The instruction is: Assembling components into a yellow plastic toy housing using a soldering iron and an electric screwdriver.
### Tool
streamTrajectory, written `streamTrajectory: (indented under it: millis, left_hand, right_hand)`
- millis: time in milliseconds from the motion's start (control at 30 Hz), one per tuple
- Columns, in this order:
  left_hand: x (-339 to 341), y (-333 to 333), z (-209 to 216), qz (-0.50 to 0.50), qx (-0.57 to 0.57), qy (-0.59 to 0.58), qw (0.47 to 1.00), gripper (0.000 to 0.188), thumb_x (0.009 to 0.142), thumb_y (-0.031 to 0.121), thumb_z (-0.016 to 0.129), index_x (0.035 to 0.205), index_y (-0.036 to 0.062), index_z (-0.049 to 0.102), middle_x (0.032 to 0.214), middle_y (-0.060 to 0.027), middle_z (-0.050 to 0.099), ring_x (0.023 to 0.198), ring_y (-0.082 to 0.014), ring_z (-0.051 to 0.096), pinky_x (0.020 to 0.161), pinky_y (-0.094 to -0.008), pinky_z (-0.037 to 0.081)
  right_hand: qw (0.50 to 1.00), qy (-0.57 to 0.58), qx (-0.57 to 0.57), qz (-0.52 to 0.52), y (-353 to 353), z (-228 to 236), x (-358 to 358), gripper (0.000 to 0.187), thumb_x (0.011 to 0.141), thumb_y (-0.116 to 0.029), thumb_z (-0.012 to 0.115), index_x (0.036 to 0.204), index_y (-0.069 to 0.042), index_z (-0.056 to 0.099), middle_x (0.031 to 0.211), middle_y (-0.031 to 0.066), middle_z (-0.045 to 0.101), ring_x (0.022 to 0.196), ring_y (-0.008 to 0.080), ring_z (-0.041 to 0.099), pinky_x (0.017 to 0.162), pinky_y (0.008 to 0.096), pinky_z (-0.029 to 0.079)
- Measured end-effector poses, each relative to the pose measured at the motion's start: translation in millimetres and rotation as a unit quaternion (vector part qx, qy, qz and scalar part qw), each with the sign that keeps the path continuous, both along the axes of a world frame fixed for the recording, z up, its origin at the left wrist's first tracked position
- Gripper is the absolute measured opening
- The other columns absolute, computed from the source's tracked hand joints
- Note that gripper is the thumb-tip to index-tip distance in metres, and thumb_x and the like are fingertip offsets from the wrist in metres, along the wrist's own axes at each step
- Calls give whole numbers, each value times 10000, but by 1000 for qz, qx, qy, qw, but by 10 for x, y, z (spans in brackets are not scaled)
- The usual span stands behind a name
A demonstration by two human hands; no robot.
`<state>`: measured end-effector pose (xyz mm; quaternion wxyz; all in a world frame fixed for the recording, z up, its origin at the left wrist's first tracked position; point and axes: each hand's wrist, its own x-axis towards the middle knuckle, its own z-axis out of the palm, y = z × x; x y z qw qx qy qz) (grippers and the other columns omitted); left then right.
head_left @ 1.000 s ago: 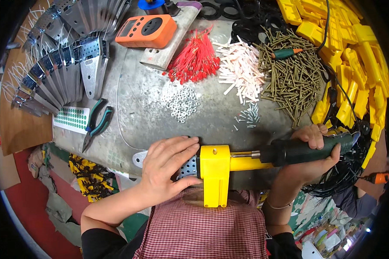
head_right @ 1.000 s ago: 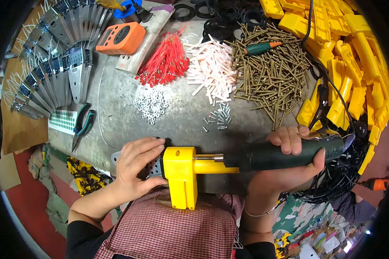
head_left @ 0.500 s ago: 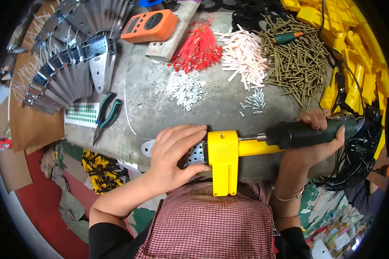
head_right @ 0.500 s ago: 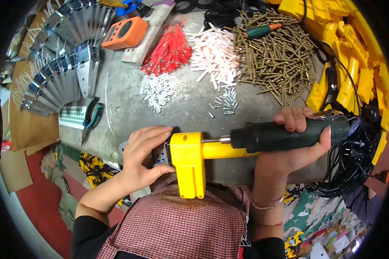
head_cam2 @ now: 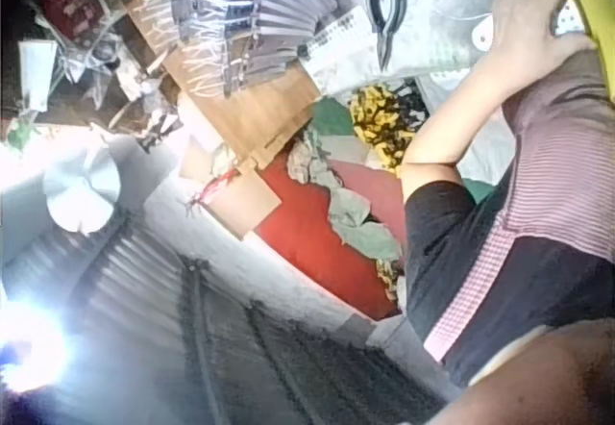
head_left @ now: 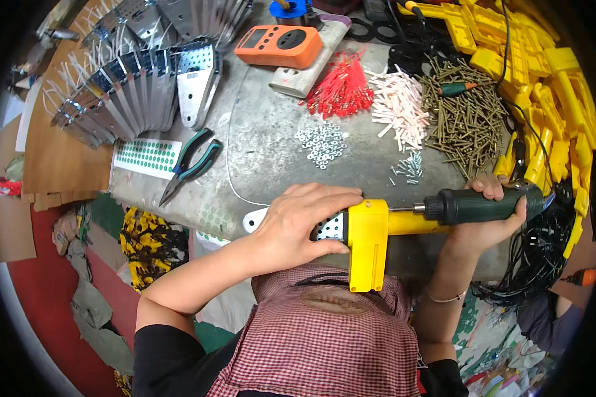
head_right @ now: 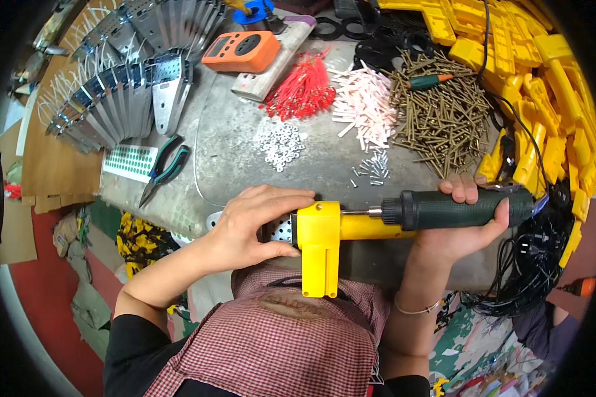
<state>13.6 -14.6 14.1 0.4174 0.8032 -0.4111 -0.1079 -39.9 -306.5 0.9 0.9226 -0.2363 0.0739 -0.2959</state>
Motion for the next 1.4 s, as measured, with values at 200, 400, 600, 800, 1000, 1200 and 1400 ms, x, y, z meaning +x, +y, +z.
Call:
streamTrajectory:
  millis: [200, 400, 600, 800, 1000, 1200, 1400]
  left_hand:
    - [3, 7, -65, -6, -24, 14, 1000, 636, 691, 347, 810, 1206, 30, 613, 1188, -139, 644, 1040, -317, 631, 882, -399, 489]
    - [1, 2, -56, -13, -4, 7, 1000, 639, 688, 336, 812, 1201, 21, 596, 1198, -147, 632, 1071, -320, 616, 907, -410, 482]
    - [-257, 55, -23, 86, 43, -68, 993, 649, 679, 325, 807, 1211, 33, 574, 1265, -138, 573, 1149, -355, 545, 967, -463, 424]
    - [-273, 6, -34, 100, 50, -68, 991, 657, 666, 304, 809, 1219, 27, 586, 1257, -136, 578, 1131, -338, 548, 963, -450, 417]
    - [-280, -6, -44, 105, 50, -66, 991, 651, 665, 298, 809, 1218, 25, 599, 1245, -133, 587, 1117, -330, 554, 930, -424, 423]
    - [-266, 23, -61, 111, 40, -70, 991, 635, 674, 319, 803, 1202, 29, 602, 1229, -129, 590, 1099, -329, 557, 915, -424, 424]
    - [-165, 57, 40, 71, 6, 12, 997, 636, 696, 323, 805, 1230, 59, 582, 1236, -126, 584, 1093, -317, 559, 880, -412, 455]
  right_hand:
    - [997, 41, -46, -35, 125, 110, 54, 403, 902, -466, 482, 964, -68, 494, 727, -2, 449, 680, 129, 448, 717, 294, 425]
    - [996, 50, -63, -41, 212, 311, 17, 417, 911, -460, 473, 1025, -59, 492, 726, -6, 427, 683, 124, 435, 721, 289, 423]
    - [999, 15, -25, -34, 114, 317, -351, 425, 905, -446, 481, 1062, -52, 477, 729, -4, 421, 674, 111, 421, 690, 268, 416]
    - [998, 38, -8, -42, 224, 248, -408, 421, 901, -461, 472, 1021, -58, 484, 713, -7, 424, 658, 110, 418, 656, 262, 404]
    - [997, 50, 3, -55, 231, 244, -406, 430, 891, -472, 479, 1009, -59, 490, 697, -9, 420, 650, 111, 419, 645, 262, 396]
    - [999, 11, 23, -38, 299, 220, -370, 426, 873, -461, 517, 998, -55, 489, 688, -16, 428, 630, 109, 429, 644, 266, 399]
    - [999, -9, 12, -32, 280, 201, -437, 406, 897, -405, 519, 1070, -43, 458, 695, -13, 414, 665, 108, 436, 680, 268, 424]
